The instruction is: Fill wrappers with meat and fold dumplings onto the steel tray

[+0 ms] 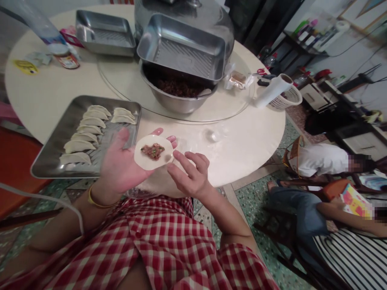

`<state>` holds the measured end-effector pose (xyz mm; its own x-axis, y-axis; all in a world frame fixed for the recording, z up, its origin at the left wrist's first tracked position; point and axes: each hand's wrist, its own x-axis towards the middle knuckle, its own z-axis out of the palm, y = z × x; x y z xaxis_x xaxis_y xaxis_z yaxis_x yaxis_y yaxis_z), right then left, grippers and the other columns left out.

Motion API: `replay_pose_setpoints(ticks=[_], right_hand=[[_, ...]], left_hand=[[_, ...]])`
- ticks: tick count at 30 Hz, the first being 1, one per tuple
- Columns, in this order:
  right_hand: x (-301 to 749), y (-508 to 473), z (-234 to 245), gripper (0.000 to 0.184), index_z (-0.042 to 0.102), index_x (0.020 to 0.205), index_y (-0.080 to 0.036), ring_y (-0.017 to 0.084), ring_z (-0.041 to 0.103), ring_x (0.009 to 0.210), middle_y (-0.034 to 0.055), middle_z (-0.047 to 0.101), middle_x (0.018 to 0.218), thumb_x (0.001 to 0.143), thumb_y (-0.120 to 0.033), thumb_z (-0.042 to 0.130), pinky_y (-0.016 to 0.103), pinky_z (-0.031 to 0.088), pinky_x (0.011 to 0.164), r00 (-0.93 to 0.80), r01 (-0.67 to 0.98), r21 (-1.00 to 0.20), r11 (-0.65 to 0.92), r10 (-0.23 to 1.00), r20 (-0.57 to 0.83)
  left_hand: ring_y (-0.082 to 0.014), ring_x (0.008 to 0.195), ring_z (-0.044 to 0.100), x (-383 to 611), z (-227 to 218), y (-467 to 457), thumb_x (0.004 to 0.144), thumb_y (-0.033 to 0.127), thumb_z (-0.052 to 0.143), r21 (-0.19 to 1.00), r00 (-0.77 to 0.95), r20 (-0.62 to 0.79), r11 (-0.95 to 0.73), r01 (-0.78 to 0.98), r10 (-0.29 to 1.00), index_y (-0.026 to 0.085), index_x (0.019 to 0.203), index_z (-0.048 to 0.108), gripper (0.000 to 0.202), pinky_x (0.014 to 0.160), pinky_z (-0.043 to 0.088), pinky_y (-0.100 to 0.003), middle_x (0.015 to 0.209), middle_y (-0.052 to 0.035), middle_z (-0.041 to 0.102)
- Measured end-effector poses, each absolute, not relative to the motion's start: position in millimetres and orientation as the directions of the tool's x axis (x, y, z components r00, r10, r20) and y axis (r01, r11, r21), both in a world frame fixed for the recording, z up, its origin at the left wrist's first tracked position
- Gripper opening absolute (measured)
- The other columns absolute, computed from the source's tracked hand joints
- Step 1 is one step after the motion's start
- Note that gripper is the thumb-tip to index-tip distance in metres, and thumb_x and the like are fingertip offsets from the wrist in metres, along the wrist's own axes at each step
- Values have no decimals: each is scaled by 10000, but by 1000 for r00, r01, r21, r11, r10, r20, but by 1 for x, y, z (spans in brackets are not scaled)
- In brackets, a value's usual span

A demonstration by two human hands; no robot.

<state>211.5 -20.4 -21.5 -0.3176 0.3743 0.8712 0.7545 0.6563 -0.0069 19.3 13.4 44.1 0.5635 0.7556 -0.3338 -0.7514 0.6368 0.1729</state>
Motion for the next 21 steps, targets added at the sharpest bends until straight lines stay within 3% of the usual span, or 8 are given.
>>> replay_pose_setpoints(ticks=[5, 10, 14, 21], right_hand=[[209, -8, -20, 257, 645, 1035, -399, 219, 551, 1119, -31, 669, 1217, 815, -274, 691, 368, 504, 853, -299, 766, 71, 639, 257, 919], [210, -5, -14, 121, 658, 929, -303, 184, 559, 1071, 10, 628, 1196, 829, -236, 661, 338, 517, 858, -343, 724, 160, 671, 148, 928], [211, -4, -14, 121, 651, 913, -306, 190, 557, 1068, 14, 636, 1129, 826, -226, 627, 358, 513, 869, -359, 706, 151, 692, 166, 918], [208, 2, -10, 151, 648, 918, -299, 215, 555, 1073, 37, 614, 1182, 787, -224, 654, 369, 522, 810, -321, 667, 77, 741, 192, 928]], left_hand=[[-331, 1265, 567, 21, 49, 7, 929, 575, 405, 189, 618, -331, 692, -697, 713, 149, 1433, 383, 660, 1063, 422, -458, 1351, -184, 597], [-270, 1135, 650, 21, 51, 3, 900, 327, 443, 284, 644, -297, 709, -646, 705, 140, 1402, 371, 540, 1004, 459, -408, 1290, -163, 627], [-257, 1114, 649, 21, 52, 3, 831, 244, 480, 338, 625, -293, 690, -640, 724, 117, 1348, 423, 535, 1005, 451, -382, 1198, -143, 664], [-235, 1076, 642, 24, 53, 2, 723, 156, 530, 431, 556, -353, 658, -617, 752, 131, 1318, 488, 597, 1011, 442, -361, 1037, -87, 703]])
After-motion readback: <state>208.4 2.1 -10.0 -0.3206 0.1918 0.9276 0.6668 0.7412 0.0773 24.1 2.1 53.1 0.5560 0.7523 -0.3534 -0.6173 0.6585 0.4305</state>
